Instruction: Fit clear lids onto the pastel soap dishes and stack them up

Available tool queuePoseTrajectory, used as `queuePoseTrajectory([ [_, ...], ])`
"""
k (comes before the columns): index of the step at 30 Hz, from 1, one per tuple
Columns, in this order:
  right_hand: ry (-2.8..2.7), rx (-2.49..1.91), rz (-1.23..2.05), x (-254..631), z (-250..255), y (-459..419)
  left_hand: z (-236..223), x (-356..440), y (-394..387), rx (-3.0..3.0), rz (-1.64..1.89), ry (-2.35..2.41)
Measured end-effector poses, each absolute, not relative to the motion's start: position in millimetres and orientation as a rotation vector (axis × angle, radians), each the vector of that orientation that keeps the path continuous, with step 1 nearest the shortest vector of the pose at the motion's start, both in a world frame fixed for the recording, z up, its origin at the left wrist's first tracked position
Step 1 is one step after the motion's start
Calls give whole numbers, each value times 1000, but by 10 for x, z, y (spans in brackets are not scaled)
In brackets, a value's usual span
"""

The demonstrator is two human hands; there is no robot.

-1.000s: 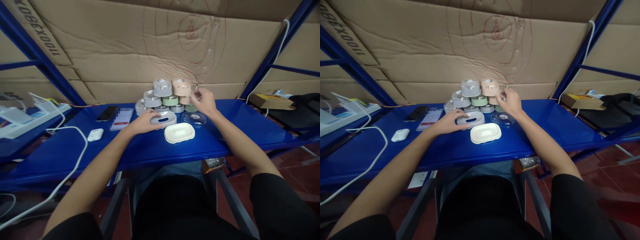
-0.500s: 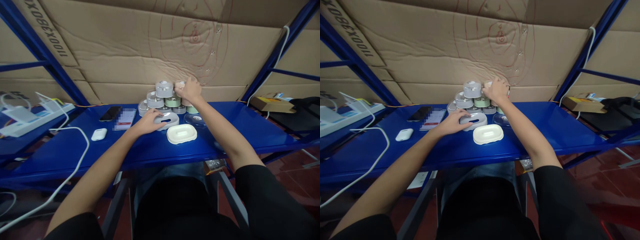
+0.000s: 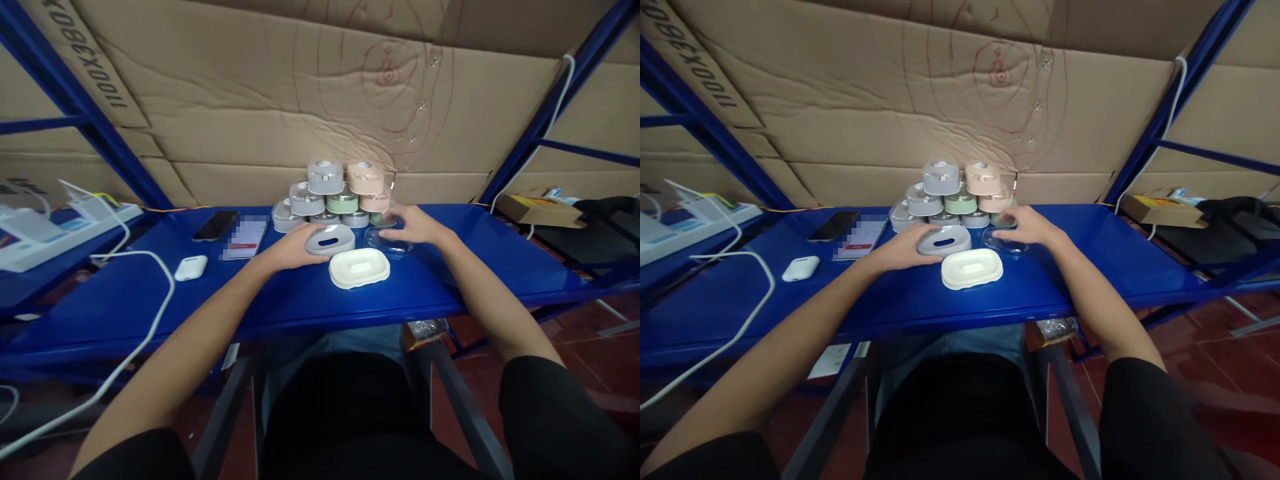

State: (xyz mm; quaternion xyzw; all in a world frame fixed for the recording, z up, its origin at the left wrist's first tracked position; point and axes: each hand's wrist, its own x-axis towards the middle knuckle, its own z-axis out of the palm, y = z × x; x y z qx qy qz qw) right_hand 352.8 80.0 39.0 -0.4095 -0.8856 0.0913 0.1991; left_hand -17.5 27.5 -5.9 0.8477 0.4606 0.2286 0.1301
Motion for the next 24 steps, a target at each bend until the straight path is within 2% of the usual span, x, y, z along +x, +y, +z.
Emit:
queuePoseTrajectory([
  [4, -2617, -1254, 472, 3577, 313, 893, -4, -193, 253, 2432, 719, 1374],
  [8, -2633, -1276, 481, 3556, 307, 904, 75, -154, 157, 2354, 897, 1459],
  [12, -2628, -1294, 487, 3561, 295, 914, 96, 35, -33, 2400, 1027, 1307],
  [18, -2664, -1306, 465, 3565, 268, 948, 43, 365, -329, 2543, 722, 1158],
  [24, -2668, -1313, 454, 3530, 273, 909, 12, 399, -367, 2572, 601, 1236],
])
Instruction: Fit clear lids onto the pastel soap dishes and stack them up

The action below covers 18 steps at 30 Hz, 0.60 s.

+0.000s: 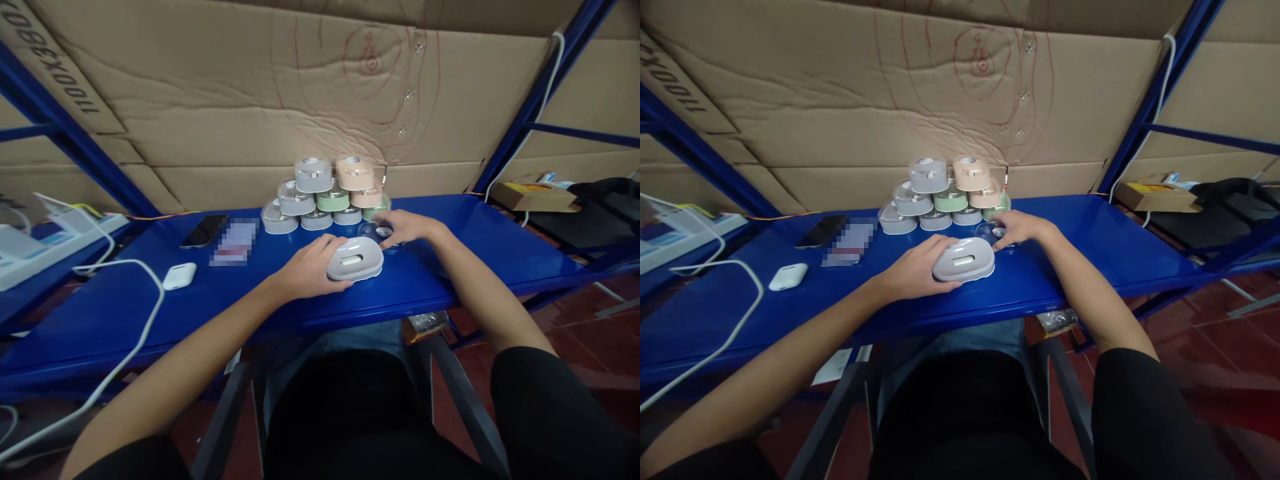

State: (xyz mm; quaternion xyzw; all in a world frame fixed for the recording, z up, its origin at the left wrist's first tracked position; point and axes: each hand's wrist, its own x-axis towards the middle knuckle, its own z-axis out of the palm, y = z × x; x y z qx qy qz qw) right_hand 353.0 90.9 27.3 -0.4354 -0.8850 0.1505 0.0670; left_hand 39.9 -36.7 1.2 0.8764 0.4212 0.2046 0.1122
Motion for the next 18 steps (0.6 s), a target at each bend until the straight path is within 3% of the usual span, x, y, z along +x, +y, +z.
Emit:
queuePoseTrajectory([
  [9, -2625, -1283, 280, 3546, 401, 785, -40, 352, -226, 2347, 617, 1258],
  [18, -2493, -889, 284, 3364, 526, 522, -67, 378, -191, 2294, 668, 1249],
])
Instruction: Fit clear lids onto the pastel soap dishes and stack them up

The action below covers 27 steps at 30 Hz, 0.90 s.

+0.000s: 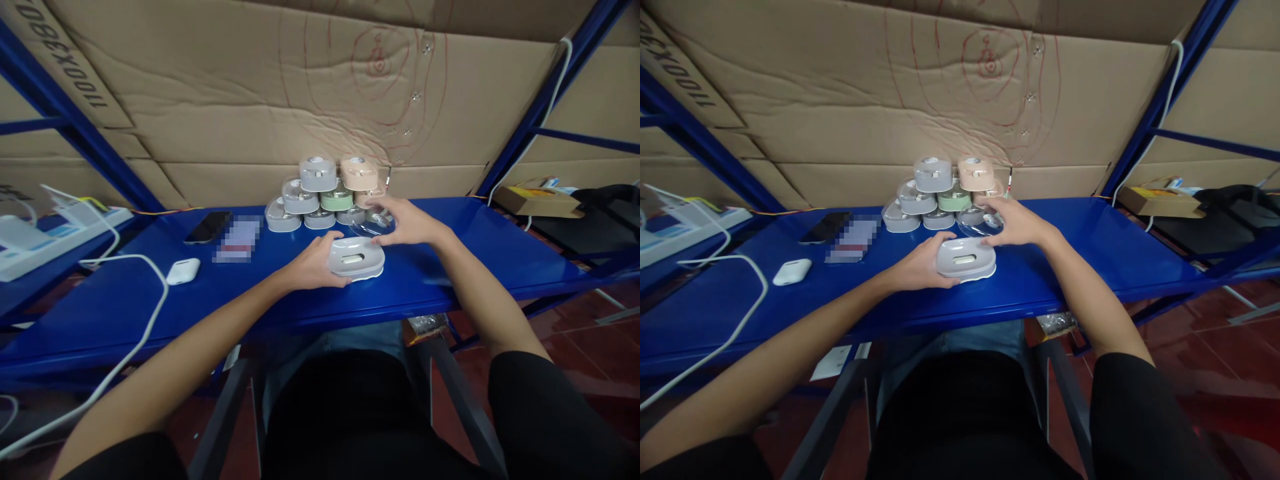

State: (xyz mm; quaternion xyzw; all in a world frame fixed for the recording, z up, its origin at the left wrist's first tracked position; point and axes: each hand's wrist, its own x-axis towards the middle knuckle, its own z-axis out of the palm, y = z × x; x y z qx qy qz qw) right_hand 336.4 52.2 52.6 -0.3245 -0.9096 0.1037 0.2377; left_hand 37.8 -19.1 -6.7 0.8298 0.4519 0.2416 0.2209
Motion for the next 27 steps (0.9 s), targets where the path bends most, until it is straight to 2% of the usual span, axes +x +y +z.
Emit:
queuePoseTrajectory([
  [8, -2576, -702, 447, 3187, 501, 364, -109, 367, -108, 2210, 752, 1184],
  [14, -2626, -502, 383, 3093, 388, 375, -186, 352, -46, 2073, 873, 1065],
  [19, -2641, -540, 307, 3048, 276, 390, -292, 334, -12, 1968, 922, 993],
  [27, -2640, -500, 361, 3013, 241, 379, -288, 327, -7, 2006, 929, 979],
])
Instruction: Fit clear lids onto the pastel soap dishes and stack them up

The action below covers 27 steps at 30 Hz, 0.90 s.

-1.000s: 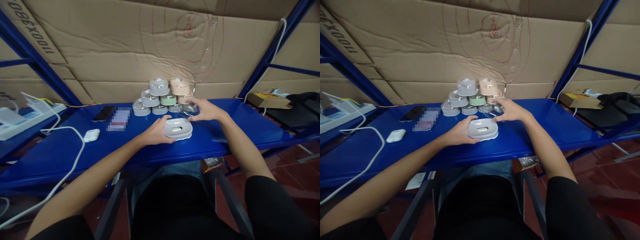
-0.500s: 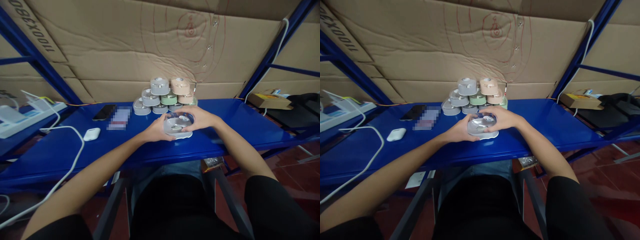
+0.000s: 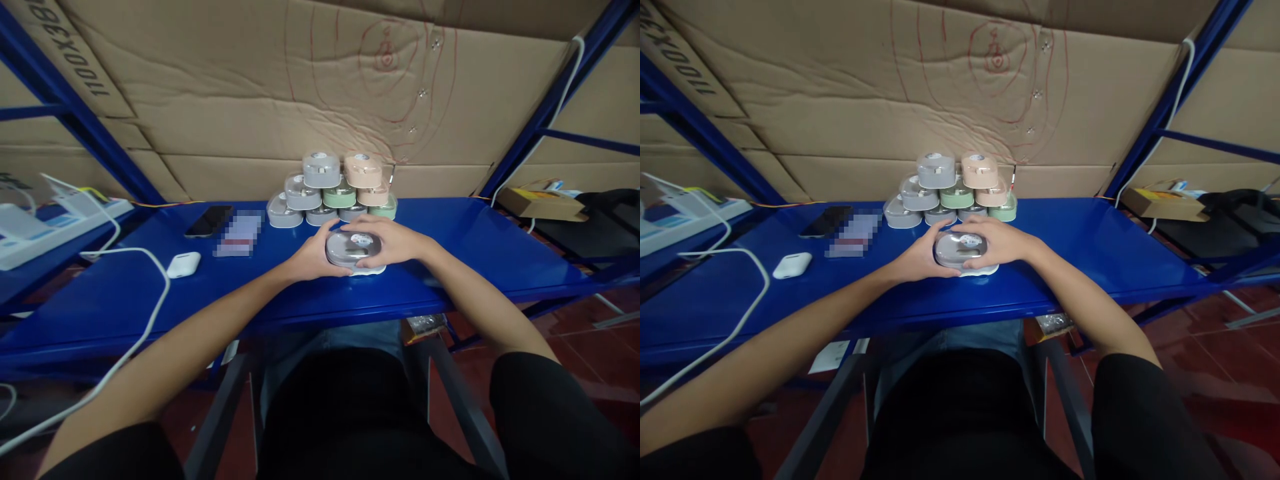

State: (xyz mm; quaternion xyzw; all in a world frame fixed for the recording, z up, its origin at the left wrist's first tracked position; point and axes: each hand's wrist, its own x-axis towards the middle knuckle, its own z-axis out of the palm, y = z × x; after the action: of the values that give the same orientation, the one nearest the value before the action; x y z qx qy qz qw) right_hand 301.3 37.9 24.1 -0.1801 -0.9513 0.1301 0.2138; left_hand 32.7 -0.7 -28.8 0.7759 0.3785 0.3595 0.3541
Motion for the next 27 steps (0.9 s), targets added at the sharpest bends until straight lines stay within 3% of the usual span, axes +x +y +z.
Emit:
queuePoseTrajectory([
  [16, -2706, -483, 261, 2972, 263, 277, -237, 314, -32, 1999, 904, 1041],
  [27, -2645, -496, 377, 2966, 168, 399, -205, 280, -18, 1997, 885, 1057],
])
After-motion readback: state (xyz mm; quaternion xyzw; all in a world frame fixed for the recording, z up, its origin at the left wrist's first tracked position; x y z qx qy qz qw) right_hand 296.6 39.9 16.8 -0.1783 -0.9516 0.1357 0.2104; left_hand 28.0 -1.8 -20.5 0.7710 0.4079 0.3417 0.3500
